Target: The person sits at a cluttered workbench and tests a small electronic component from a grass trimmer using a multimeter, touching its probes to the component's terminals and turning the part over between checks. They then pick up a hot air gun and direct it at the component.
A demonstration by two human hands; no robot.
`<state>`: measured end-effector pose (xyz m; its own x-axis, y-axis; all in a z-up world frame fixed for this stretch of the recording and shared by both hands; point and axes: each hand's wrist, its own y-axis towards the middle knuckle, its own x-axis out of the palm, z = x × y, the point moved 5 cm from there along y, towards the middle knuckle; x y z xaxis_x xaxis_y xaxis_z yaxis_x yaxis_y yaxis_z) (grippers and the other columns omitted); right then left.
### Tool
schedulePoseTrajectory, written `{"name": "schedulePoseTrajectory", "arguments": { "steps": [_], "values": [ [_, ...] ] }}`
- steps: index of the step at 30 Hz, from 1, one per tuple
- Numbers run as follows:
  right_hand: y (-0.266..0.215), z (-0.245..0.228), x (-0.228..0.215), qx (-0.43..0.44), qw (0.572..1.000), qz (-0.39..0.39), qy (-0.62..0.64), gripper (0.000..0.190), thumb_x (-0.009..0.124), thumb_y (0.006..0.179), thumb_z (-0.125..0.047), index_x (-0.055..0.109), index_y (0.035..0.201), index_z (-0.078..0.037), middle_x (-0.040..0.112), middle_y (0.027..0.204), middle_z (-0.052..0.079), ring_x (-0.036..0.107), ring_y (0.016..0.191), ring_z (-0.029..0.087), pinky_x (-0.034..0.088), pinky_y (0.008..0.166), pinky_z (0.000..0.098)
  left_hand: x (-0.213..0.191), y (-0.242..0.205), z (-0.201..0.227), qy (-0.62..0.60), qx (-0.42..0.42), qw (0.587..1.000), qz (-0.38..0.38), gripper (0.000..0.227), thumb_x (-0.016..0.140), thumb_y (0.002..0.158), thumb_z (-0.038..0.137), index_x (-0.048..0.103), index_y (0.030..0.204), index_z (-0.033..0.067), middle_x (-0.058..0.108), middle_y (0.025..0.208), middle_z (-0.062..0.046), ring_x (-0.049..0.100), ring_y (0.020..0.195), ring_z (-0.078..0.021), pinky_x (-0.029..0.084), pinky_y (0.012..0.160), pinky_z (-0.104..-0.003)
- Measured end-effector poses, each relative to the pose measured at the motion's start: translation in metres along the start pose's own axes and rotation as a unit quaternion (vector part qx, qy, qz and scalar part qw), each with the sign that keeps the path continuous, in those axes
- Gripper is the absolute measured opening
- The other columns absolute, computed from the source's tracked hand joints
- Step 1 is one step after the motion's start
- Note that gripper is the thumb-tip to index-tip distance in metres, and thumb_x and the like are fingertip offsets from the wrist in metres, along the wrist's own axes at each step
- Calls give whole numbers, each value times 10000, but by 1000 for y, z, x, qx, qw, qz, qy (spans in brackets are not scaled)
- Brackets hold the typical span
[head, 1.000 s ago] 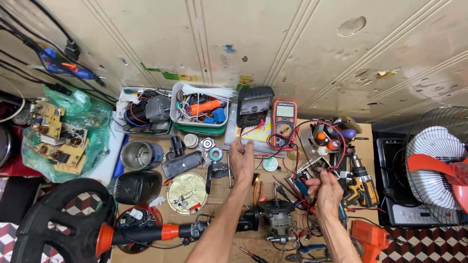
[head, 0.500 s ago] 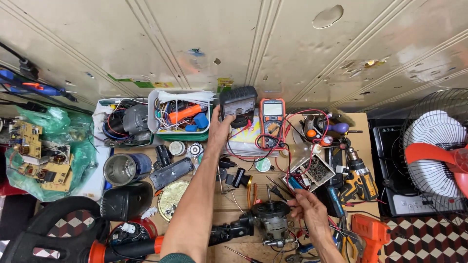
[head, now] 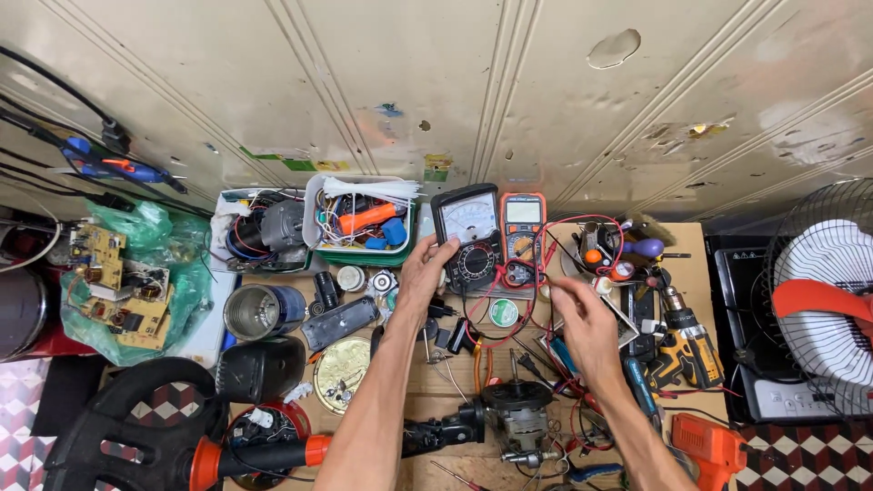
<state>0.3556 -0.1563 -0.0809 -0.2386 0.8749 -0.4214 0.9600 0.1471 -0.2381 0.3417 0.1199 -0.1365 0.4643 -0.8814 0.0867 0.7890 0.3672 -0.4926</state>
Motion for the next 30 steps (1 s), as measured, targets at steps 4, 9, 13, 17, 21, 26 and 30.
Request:
{"name": "schedulePoseTrajectory", "arguments": {
  "steps": [4,9,13,17,21,26,30],
  "values": [
    [28,-27,50,91,989,-94,-71,425,574,986,-305,637,1359,-110,675,1266,108,664,1006,178,568,849,392,-9,3,-1,-8,-36,999,9,544,747,859,409,667,1268,60,676,844,-33,539,550,-68,357,409,-245],
    [6,-24,73,60,994,-86,-21,456,525,974,-219,504,1392,-37,661,1287,128,736,916,252,580,809,402,-11,21,-22,34,-127,991,24,512,734,866,428,692,1228,68,648,698,5,529,506,-77,355,409,-237],
    [-26,12,59,-7,999,-13,-47,398,487,1007,-190,569,1360,-23,700,1201,180,713,974,245,568,821,394,-8,48,-45,38,-144,988,32,508,748,863,412,685,1241,80,599,679,-5,500,501,-96,345,404,-259],
    [-32,61,56,-6,995,-31,-91,320,502,993,-158,674,1236,-41,743,1164,140,724,992,225,561,880,369,-6,52,-58,51,-109,989,83,552,723,874,425,712,1275,46,685,769,-3,555,560,-116,398,462,-273],
    [-26,92,63,231,967,-21,108,307,593,1016,-251,687,1190,-16,739,1077,120,686,859,186,537,768,345,1,-7,-24,248,132,926,252,541,683,949,338,600,1387,31,618,1328,-165,647,1006,-272,514,817,-383],
    [-2,117,82,280,912,-48,296,371,667,948,-302,652,1240,-74,750,1034,62,616,762,152,490,701,307,48,-84,-36,219,79,971,51,452,577,942,270,625,1338,57,615,1380,-151,659,1151,-241,596,893,-377],
    [16,108,80,200,889,-101,399,438,752,953,-255,648,1257,43,688,1050,55,616,932,123,505,873,290,71,-85,-68,326,146,933,-31,707,745,858,273,468,1426,-45,580,1299,-248,634,1080,-369,537,875,-460]
  ]
}}
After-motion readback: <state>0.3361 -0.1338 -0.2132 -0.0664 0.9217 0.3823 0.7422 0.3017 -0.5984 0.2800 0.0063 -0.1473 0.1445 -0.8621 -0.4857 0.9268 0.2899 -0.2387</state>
